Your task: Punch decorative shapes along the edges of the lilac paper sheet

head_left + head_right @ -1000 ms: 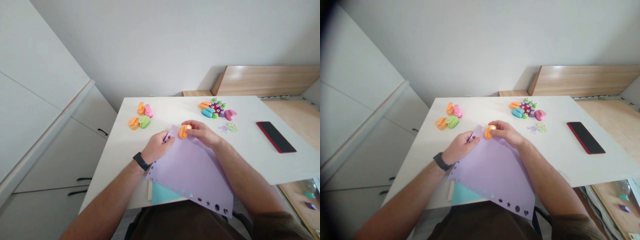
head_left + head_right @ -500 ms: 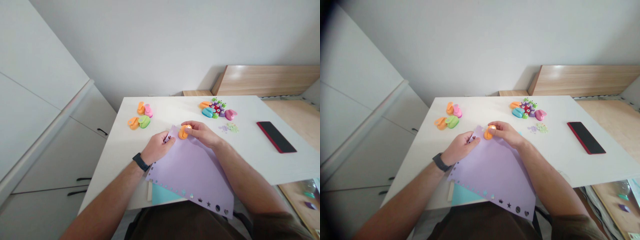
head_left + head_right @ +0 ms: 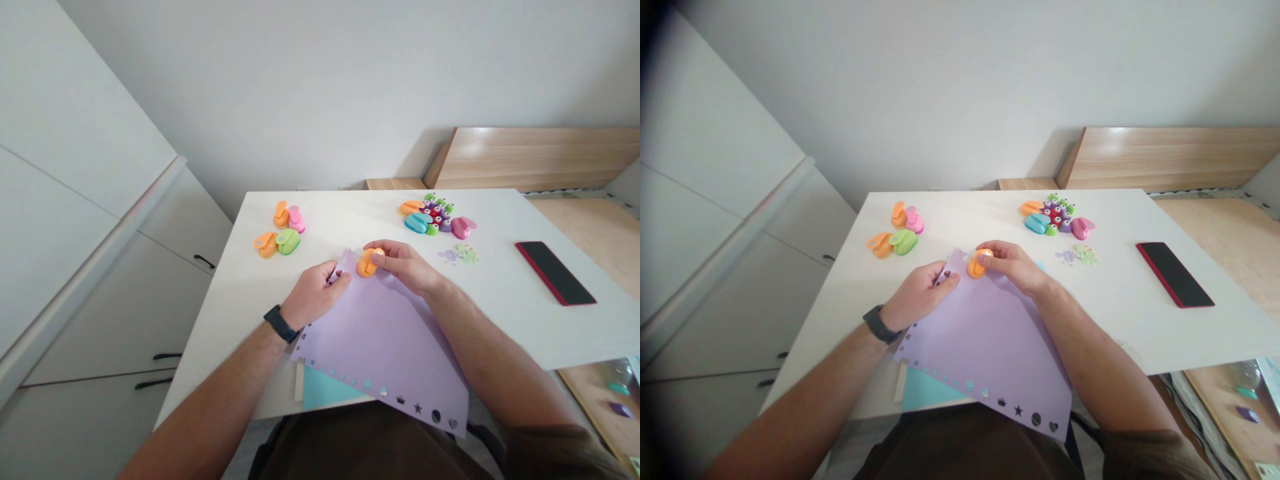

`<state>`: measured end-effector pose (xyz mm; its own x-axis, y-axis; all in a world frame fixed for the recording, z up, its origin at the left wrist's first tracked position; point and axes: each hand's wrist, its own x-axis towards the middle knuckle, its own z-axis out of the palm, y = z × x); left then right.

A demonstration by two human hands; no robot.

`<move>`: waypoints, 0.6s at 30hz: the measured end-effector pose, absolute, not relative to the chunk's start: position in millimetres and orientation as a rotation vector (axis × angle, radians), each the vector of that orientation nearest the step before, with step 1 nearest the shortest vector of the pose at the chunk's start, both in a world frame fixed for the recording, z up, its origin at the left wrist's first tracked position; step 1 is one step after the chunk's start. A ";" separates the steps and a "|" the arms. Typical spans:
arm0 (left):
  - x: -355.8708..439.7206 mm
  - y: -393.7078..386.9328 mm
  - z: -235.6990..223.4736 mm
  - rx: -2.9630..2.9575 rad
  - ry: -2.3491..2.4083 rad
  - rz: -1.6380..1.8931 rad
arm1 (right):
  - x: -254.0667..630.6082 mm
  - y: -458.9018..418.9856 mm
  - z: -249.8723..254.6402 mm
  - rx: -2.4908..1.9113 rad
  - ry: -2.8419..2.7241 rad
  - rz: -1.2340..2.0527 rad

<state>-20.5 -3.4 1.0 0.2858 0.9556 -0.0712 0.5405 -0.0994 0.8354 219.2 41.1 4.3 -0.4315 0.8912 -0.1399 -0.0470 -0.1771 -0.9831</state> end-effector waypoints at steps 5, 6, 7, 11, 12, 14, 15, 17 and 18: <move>-20.6 -2.8 1.1 1.761 1.361 0.656 | 219.8 40.8 4.7 -1.039 -1.345 1.698; -20.6 -2.8 1.1 1.764 1.363 0.656 | 219.7 40.7 4.8 -1.041 -1.341 1.699; -20.6 -2.7 1.2 1.768 1.366 0.656 | 219.6 40.5 4.8 -1.038 -1.335 1.700; -20.4 -2.5 1.3 1.769 1.371 0.657 | 218.8 40.0 6.0 -1.028 -1.313 1.698; -20.2 -2.4 1.3 1.767 1.372 0.656 | 218.6 40.0 6.5 -1.029 -1.311 1.695; -19.9 -2.5 1.4 1.765 1.375 0.655 | 218.4 40.0 7.4 -1.028 -1.309 1.695; -19.8 -2.5 1.4 1.766 1.377 0.653 | 218.4 40.1 7.8 -1.024 -1.306 1.699; -19.6 -2.7 1.6 1.768 1.377 0.650 | 218.5 40.3 7.9 -1.018 -1.303 1.708; -19.6 -2.8 1.6 1.771 1.375 0.649 | 218.6 40.5 7.8 -1.019 -1.305 1.708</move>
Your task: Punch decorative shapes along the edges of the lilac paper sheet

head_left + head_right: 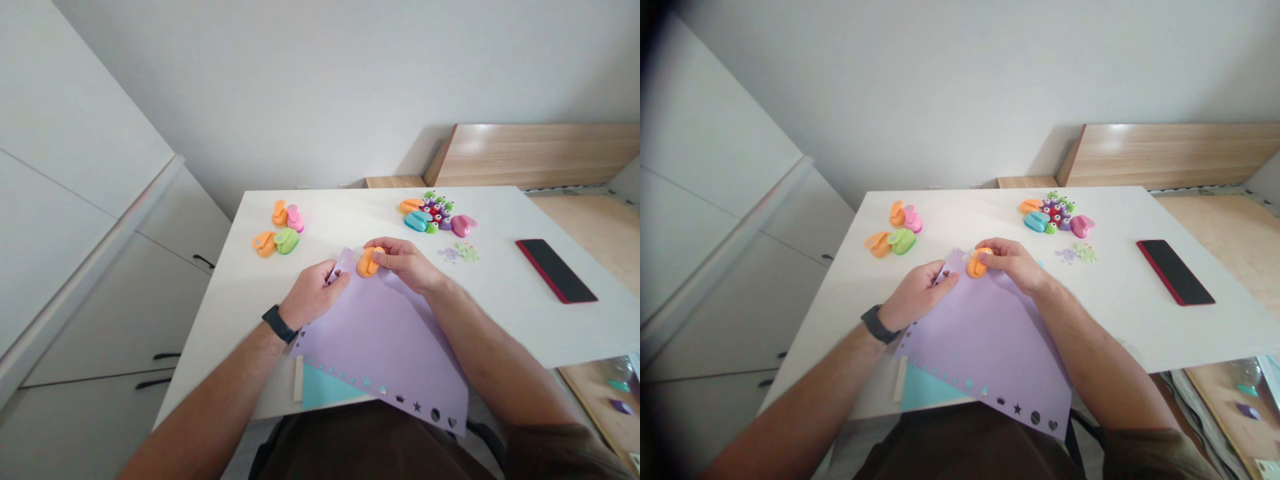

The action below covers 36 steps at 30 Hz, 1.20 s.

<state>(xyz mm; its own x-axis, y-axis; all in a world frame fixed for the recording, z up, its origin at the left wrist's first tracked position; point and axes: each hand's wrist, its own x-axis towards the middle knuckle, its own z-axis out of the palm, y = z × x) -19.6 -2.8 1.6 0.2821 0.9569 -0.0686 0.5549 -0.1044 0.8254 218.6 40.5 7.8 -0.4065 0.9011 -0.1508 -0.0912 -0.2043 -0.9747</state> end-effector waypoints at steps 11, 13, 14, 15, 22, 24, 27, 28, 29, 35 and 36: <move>-18.9 -3.4 1.1 1.774 1.368 0.643 | 219.1 40.7 7.3 -1.022 -1.285 1.703; -19.0 -3.4 1.3 1.772 1.375 0.638 | 218.2 40.3 7.7 -1.020 -1.276 1.710; -19.0 -3.4 1.4 1.773 1.376 0.637 | 217.7 40.3 7.5 -1.023 -1.267 1.712; -18.9 -3.4 1.4 1.775 1.376 0.638 | 217.2 40.4 7.0 -1.030 -1.251 1.709; -18.9 -3.6 0.2 1.779 1.359 0.646 | 215.6 42.6 0.6 -1.081 -1.185 1.674; -19.2 -3.1 -0.3 1.775 1.364 0.641 | 215.8 42.5 0.3 -1.070 -1.198 1.666; -19.6 -2.4 -0.7 1.772 1.378 0.634 | 215.9 41.6 1.3 -1.032 -1.241 1.680; -19.7 -2.3 -0.6 1.773 1.378 0.631 | 216.0 41.3 1.6 -1.023 -1.262 1.681; -19.7 -2.4 -0.5 1.774 1.376 0.629 | 216.1 41.0 1.9 -1.018 -1.279 1.677; -20.1 -2.6 -0.7 1.771 1.372 0.636 | 217.6 41.3 0.9 -1.048 -1.308 1.655; -20.4 -2.5 -1.1 1.768 1.375 0.639 | 218.0 41.5 0.8 -1.059 -1.305 1.653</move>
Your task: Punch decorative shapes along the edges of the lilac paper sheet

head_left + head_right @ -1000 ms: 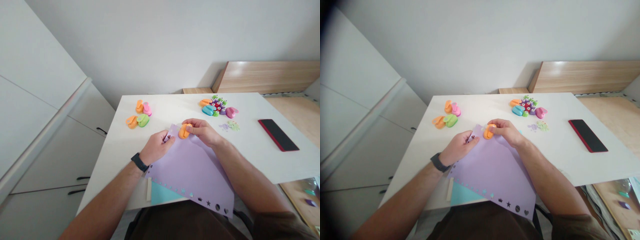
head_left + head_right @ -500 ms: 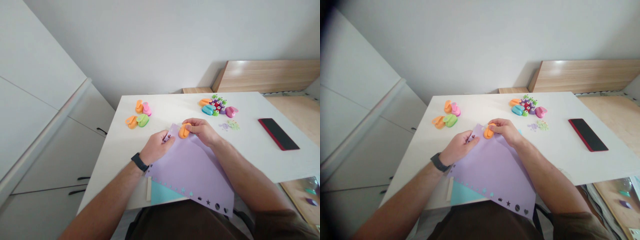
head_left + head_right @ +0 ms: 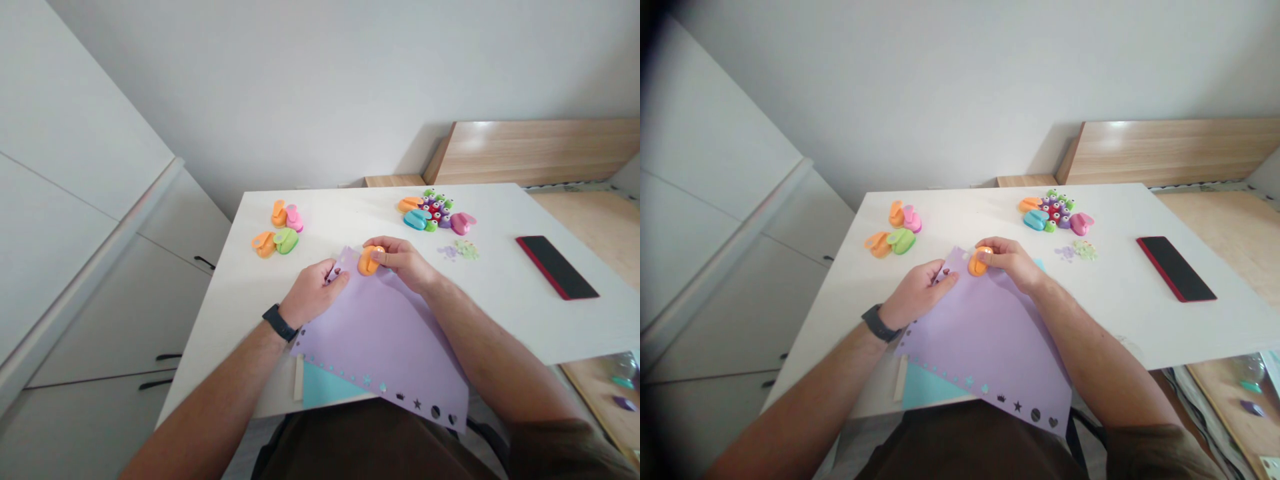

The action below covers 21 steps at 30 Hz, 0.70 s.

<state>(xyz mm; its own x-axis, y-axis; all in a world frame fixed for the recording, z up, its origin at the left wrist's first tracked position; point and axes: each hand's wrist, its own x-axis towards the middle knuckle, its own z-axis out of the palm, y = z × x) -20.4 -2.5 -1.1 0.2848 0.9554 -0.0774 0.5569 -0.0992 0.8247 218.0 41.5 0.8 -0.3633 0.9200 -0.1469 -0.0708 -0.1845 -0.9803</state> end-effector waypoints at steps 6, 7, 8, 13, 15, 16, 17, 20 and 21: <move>-21.6 -2.2 -1.6 1.755 1.378 0.645 | 221.7 43.9 1.9 -1.039 -1.231 1.641; -21.6 -2.4 -1.2 1.752 1.376 0.645 | 222.6 44.7 2.1 -1.028 -1.210 1.640; -21.5 -2.6 -0.8 1.751 1.374 0.646 | 223.5 45.7 2.3 -1.019 -1.188 1.638; -21.0 -3.2 1.1 1.757 1.370 0.649 | 227.2 50.4 1.1 -1.032 -1.096 1.604; -21.1 -3.1 1.1 1.757 1.371 0.653 | 227.6 51.5 -0.1 -1.047 -1.079 1.587; -21.3 -3.0 1.0 1.756 1.370 0.655 | 227.6 51.8 -0.6 -1.050 -1.071 1.579; -21.4 -2.9 0.8 1.754 1.369 0.657 | 227.5 52.1 -0.9 -1.052 -1.063 1.571; -21.9 -2.7 0.6 1.742 1.364 0.668 | 227.2 52.5 -0.7 -1.059 -1.033 1.532; -22.0 -2.8 0.7 1.739 1.362 0.673 | 227.3 52.7 -0.3 -1.062 -1.020 1.514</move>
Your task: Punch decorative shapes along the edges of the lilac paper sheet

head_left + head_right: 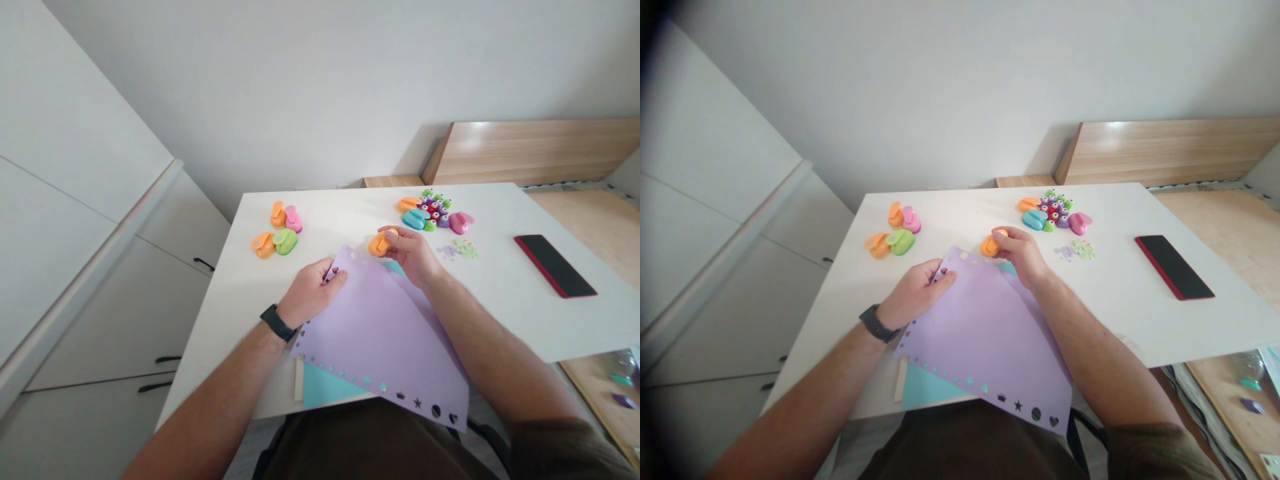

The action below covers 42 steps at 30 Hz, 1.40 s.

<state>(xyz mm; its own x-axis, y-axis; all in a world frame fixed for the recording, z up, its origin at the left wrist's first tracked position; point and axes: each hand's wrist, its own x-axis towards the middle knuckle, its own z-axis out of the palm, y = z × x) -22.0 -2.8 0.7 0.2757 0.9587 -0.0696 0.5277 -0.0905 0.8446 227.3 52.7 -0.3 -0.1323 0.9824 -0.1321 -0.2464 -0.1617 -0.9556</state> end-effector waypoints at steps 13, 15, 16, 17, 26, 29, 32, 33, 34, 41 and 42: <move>-22.4 -2.3 0.6 1.742 1.357 0.668 | 243.5 61.1 4.4 -1.099 -0.961 1.325; -22.4 -2.1 0.8 1.743 1.353 0.664 | 250.7 65.2 3.4 -1.124 -0.961 1.263; -22.3 -2.1 0.8 1.743 1.353 0.663 | 254.8 67.4 2.6 -1.139 -0.962 1.235; -22.3 -2.0 0.8 1.741 1.352 0.661 | 258.9 69.7 1.9 -1.155 -0.961 1.209; -22.6 -2.1 -0.7 1.737 1.348 0.639 | 273.7 80.3 1.9 -1.296 -0.838 1.263; -23.0 -1.7 -1.3 1.740 1.348 0.636 | 273.8 80.8 0.5 -1.328 -0.864 1.222; -23.3 -1.0 -2.6 1.740 1.347 0.632 | 275.3 81.6 -2.1 -1.369 -0.898 1.125; -23.3 -0.7 -3.0 1.740 1.348 0.629 | 275.7 81.7 -2.8 -1.379 -0.902 1.119; -23.1 -0.4 -3.5 1.741 1.349 0.625 | 275.7 81.7 -3.5 -1.387 -0.902 1.136; -22.6 1.1 -6.4 1.745 1.329 0.612 | 271.7 80.4 -10.1 -1.400 -0.933 1.294; -22.7 1.3 -6.9 1.749 1.326 0.610 | 271.8 80.4 -10.8 -1.416 -0.944 1.262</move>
